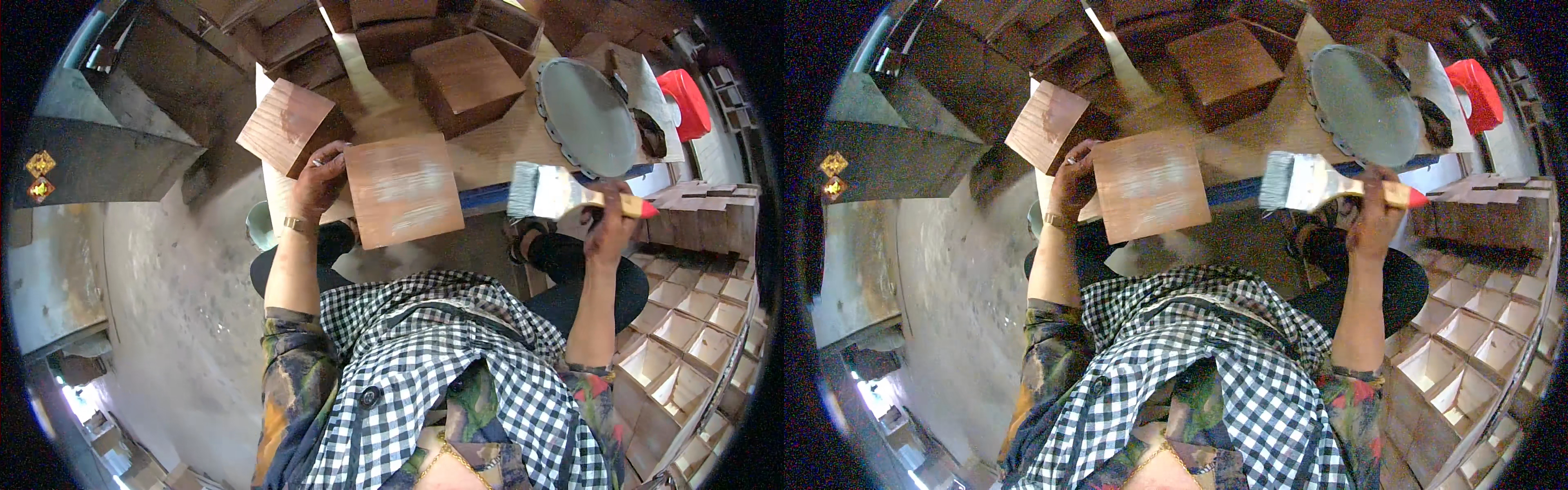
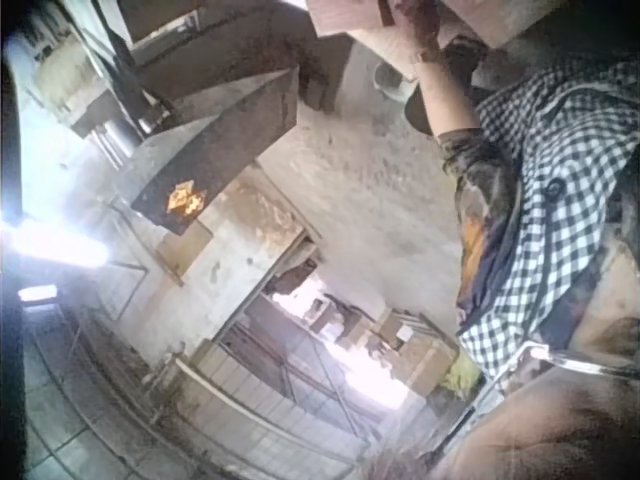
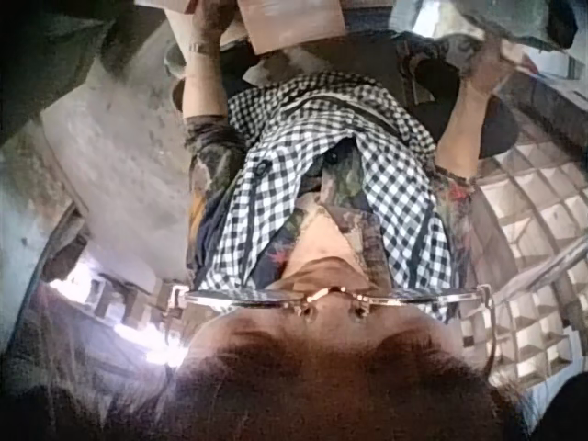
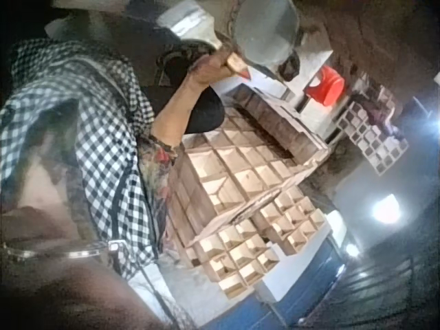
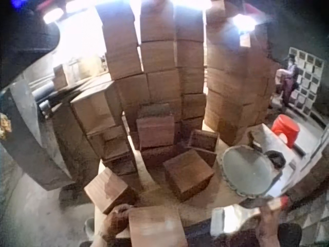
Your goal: The person is applying a liquid finish to small wooden boxes using a brush.
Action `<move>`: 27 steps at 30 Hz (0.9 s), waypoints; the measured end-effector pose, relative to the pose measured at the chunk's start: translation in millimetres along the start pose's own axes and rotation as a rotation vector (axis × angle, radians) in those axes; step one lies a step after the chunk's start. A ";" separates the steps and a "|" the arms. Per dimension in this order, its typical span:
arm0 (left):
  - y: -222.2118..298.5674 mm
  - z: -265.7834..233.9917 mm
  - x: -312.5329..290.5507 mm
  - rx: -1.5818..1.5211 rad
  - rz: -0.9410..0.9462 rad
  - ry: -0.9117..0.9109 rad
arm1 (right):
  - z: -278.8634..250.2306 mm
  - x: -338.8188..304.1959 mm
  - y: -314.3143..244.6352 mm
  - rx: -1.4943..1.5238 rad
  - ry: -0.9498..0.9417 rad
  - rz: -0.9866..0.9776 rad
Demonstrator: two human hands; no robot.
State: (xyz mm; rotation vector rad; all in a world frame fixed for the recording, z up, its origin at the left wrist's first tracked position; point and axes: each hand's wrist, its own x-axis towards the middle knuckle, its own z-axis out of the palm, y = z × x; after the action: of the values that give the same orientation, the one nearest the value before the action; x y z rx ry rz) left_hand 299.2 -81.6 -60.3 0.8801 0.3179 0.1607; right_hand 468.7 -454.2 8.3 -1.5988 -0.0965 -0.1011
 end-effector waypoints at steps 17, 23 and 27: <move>-12.4 29.1 5.3 0.225 0.155 0.178 | -32.6 -2.9 27.8 0.252 0.215 0.183; 26.3 64.5 21.9 0.798 0.161 0.072 | -27.2 -4.5 27.0 0.228 0.265 0.180; 27.8 80.5 65.8 1.637 0.234 -0.212 | -22.9 -7.4 25.3 0.259 0.231 0.219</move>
State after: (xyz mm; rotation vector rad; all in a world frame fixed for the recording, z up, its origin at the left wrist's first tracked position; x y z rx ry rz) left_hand 388.1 -105.4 -4.4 2.5389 0.0833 -0.0179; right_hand 464.4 -477.9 -17.0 -1.3200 0.2364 -0.0979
